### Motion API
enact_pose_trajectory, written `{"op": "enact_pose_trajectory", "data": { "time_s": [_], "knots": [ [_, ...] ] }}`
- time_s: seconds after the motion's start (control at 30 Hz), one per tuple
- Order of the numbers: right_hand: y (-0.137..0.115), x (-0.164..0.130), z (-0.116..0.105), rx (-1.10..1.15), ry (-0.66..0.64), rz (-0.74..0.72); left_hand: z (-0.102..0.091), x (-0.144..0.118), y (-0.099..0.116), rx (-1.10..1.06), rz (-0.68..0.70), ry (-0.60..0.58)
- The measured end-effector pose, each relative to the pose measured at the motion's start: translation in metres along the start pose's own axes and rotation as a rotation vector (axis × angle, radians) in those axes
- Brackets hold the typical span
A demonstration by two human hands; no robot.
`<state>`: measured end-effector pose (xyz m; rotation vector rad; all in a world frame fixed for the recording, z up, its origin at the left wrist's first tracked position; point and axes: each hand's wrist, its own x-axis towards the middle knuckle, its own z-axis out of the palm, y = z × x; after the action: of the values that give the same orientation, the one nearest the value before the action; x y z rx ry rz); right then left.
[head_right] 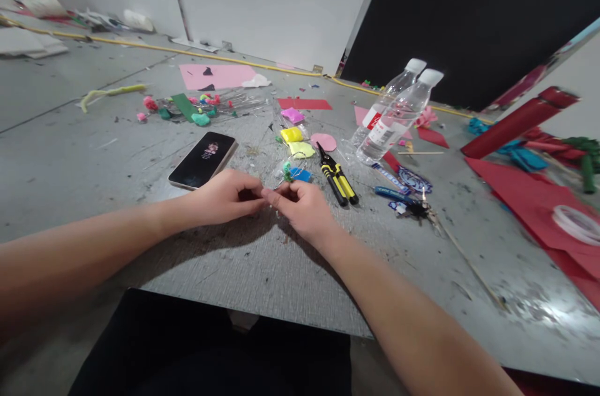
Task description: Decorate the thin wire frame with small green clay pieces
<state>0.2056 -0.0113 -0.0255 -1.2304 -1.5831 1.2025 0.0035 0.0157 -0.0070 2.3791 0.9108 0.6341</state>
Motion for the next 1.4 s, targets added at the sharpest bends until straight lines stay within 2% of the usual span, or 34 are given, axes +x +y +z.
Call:
{"op": "enact_pose_trajectory", "data": {
  "time_s": [0.17, 0.37, 0.67, 0.9, 1.1, 1.23, 1.4],
  "knots": [
    [-0.002, 0.000, 0.000, -0.018, -0.036, -0.003, 0.001, -0.001, -0.001, 0.014, -0.003, 0.010],
    [-0.004, -0.001, 0.001, -0.017, -0.011, -0.026, 0.001, -0.001, -0.001, 0.005, -0.027, 0.002],
    [-0.002, -0.001, 0.002, -0.067, -0.001, -0.027, -0.001, 0.000, 0.003, 0.037, -0.077, -0.067],
    [-0.004, -0.003, 0.002, -0.050, -0.015, -0.042, -0.001, 0.001, 0.005, -0.317, -0.293, -0.171],
    [-0.004, -0.003, -0.001, -0.066, -0.040, -0.064, 0.001, 0.001, 0.006, -0.453, -0.303, -0.183],
    [-0.002, -0.001, -0.002, -0.050, -0.027, -0.049, 0.000, 0.000, 0.011, -0.359, -0.324, -0.139],
    [-0.003, 0.000, 0.000, 0.026, -0.046, -0.027, 0.000, -0.002, 0.012, -0.060, -0.164, -0.031]
  ]
}}
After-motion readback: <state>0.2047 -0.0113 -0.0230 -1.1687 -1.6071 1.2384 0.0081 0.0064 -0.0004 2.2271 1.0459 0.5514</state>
